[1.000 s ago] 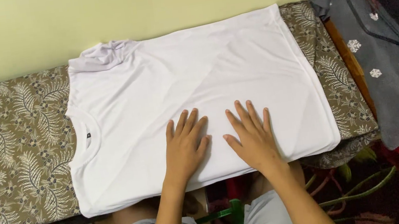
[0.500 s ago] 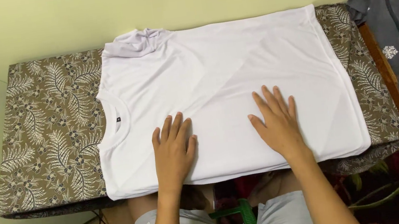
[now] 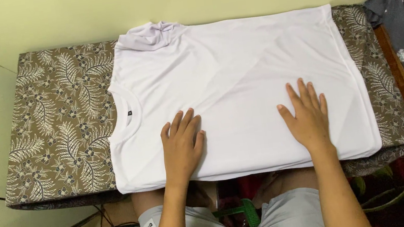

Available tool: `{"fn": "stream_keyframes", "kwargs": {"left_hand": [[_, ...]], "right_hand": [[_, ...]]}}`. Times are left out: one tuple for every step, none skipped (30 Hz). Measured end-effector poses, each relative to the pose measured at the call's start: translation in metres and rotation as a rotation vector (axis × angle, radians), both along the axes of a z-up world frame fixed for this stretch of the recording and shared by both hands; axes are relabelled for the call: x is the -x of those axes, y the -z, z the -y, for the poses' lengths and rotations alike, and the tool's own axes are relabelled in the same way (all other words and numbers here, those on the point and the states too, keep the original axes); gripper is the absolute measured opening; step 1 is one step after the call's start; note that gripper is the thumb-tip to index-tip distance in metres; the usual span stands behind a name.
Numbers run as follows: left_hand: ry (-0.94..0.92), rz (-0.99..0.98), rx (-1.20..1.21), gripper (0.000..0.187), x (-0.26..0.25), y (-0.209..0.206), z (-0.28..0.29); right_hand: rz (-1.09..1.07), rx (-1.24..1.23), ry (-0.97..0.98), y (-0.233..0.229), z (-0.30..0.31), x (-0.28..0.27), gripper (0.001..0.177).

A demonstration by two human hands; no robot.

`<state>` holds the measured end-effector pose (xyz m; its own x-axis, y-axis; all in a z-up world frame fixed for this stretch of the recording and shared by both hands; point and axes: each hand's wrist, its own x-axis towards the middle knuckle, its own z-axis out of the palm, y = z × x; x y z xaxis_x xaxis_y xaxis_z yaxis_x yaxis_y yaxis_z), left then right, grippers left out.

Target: Smoothing out a white t-shirt on a flat surface in preparation for folding.

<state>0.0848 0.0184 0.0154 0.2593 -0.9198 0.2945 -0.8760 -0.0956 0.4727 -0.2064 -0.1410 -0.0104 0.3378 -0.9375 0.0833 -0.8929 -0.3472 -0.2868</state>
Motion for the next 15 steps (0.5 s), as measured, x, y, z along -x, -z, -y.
{"fn": "stream_keyframes", "kwargs": {"left_hand": [[0.007,0.0,0.002,0.038,0.0,0.0,-0.001],[0.006,0.024,0.007,0.04,0.001,0.0,-0.002],[0.009,0.049,0.008,0.041,0.002,0.0,-0.002],[0.019,0.049,0.008,0.041,0.004,0.002,-0.002],[0.005,0.079,-0.005,0.043,0.005,0.003,-0.002],[-0.009,0.109,-0.017,0.045,0.006,0.004,-0.001],[0.002,0.112,-0.016,0.045,0.012,0.008,0.001],[-0.032,0.195,-0.036,0.049,0.017,0.01,0.003],[-0.071,0.277,-0.054,0.052,0.022,0.013,0.006],[-0.064,0.278,-0.051,0.052,0.031,0.014,0.01],[-0.071,0.287,-0.062,0.055,0.04,0.016,0.016],[-0.078,0.296,-0.073,0.057,0.048,0.017,0.021],[-0.07,0.3,-0.069,0.057,0.059,0.021,0.028],[-0.014,0.27,-0.055,0.059,0.07,0.024,0.035],[0.044,0.239,-0.04,0.06,0.082,0.028,0.043]], "right_hand": [[0.0,0.002,0.007,0.0,0.001,0.011,0.066],[0.014,0.008,0.033,0.001,0.002,0.024,0.067],[0.029,0.012,0.063,0.003,0.002,0.037,0.067],[0.03,0.011,0.073,0.002,0.001,0.046,0.067],[0.036,0.013,0.097,0.002,0.0,0.054,0.067],[0.043,0.016,0.121,0.002,0.0,0.063,0.068],[0.045,0.016,0.133,0.006,-0.002,0.066,0.068],[0.056,0.047,0.116,0.009,-0.003,0.069,0.067],[0.064,0.078,0.095,0.011,-0.002,0.071,0.066],[0.065,0.08,0.102,0.009,-0.003,0.071,0.066],[0.059,0.085,0.11,0.008,-0.003,0.069,0.066],[0.054,0.091,0.118,0.007,-0.002,0.067,0.066],[0.057,0.093,0.126,0.005,-0.004,0.066,0.066],[0.072,0.104,0.121,0.003,-0.006,0.065,0.065],[0.085,0.116,0.118,0.0,-0.007,0.064,0.064]]}}
